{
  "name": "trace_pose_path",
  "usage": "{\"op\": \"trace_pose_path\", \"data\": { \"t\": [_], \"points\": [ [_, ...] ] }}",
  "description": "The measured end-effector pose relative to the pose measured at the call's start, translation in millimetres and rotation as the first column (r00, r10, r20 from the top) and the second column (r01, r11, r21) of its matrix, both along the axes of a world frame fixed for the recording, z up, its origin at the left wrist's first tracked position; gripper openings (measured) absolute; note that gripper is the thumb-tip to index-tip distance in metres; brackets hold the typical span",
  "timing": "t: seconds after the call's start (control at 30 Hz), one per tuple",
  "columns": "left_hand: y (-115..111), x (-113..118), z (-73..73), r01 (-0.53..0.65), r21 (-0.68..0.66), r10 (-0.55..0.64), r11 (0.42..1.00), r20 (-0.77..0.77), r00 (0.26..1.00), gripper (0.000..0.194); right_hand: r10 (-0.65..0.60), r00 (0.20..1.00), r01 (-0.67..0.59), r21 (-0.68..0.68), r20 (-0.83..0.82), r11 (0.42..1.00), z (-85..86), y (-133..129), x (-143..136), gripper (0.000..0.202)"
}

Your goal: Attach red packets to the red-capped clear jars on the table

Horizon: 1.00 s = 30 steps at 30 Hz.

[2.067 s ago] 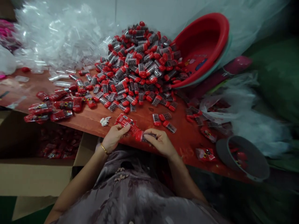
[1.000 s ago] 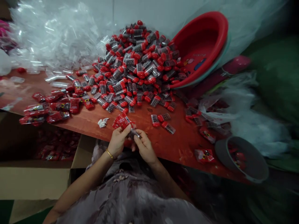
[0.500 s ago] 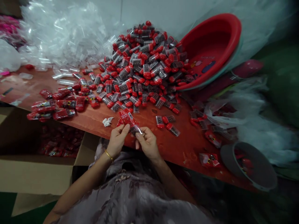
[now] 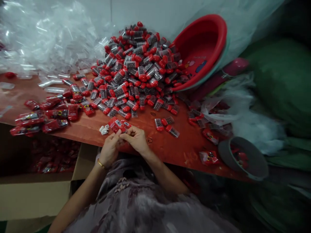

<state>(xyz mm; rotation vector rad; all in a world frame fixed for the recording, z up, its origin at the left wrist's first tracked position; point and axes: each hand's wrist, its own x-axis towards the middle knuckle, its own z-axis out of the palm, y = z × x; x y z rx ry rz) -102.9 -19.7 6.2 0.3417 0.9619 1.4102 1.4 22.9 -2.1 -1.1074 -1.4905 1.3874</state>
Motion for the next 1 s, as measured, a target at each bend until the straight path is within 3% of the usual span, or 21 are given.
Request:
{"op": "trace_pose_path", "data": {
  "t": [0.1,0.17,0.23,0.3,0.4,0.47,0.53,0.6,0.67,0.73,0.87,0.93,1.0],
  "points": [
    [6.0,-44.7,5.8,-0.119,-0.102,0.123,0.988,0.034,0.992,0.024,-0.150,0.953,0.064,0.307,0.264,0.949,-5.3,15.1,29.4,0.033],
    [9.8,-83.5,9.8,-0.353,-0.124,0.358,0.927,0.017,0.934,0.026,-0.377,0.811,0.099,0.531,0.447,0.841,-14.6,26.9,61.2,0.033],
    [11.9,-113.5,11.8,-0.519,-0.128,0.524,0.845,0.007,0.852,0.040,-0.525,0.614,0.063,0.626,0.589,0.777,-28.6,35.3,91.1,0.039],
    [13.3,-120.9,10.2,-0.555,-0.095,0.554,0.826,-0.037,0.832,0.046,-0.547,0.465,-0.002,0.619,0.696,0.785,-44.2,35.8,110.5,0.042],
    [17.7,-85.4,0.8,-0.471,0.046,0.459,0.881,-0.327,0.826,0.037,-0.547,0.374,-0.051,0.606,0.749,0.794,-61.4,23.3,116.9,0.046],
    [22.9,-48.0,-8.6,-0.268,0.159,0.301,0.950,-0.691,0.657,0.035,-0.562,0.369,-0.044,0.618,0.741,0.785,-66.5,13.5,112.8,0.046],
    [29.5,-18.0,-18.3,-0.033,0.154,0.156,0.988,-0.926,0.343,0.034,-0.573,0.378,-0.031,0.629,0.727,0.777,-67.9,7.8,108.7,0.046],
    [36.5,-3.6,-27.5,0.080,0.077,0.072,0.994,-0.996,0.059,0.032,-0.573,0.390,-0.026,0.631,0.721,0.775,-68.2,7.1,107.4,0.046],
    [42.8,-3.0,-35.6,0.105,0.011,0.022,0.994,-0.995,-0.098,0.026,-0.569,0.404,-0.025,0.630,0.716,0.776,-68.9,9.2,108.7,0.046],
    [47.0,-9.0,-42.2,0.107,-0.013,0.005,0.994,-0.987,-0.158,0.020,-0.572,0.416,-0.023,0.637,0.706,0.770,-69.4,11.4,110.8,0.046],
    [46.7,-18.0,-48.1,0.136,0.009,0.034,0.991,-0.982,-0.188,0.023,-0.628,0.455,0.031,0.693,0.632,0.720,-63.4,9.3,109.8,0.039],
    [42.8,-17.3,-45.9,0.142,0.024,0.051,0.990,-0.981,-0.188,0.026,-0.616,0.539,0.081,0.693,0.574,0.716,-55.5,5.6,102.0,0.034],
    [38.1,-13.6,-40.6,0.142,0.053,0.079,0.988,-0.980,-0.183,0.029,-0.532,0.686,0.129,0.636,0.497,0.761,-46.2,3.1,87.1,0.031]
  ]
}}
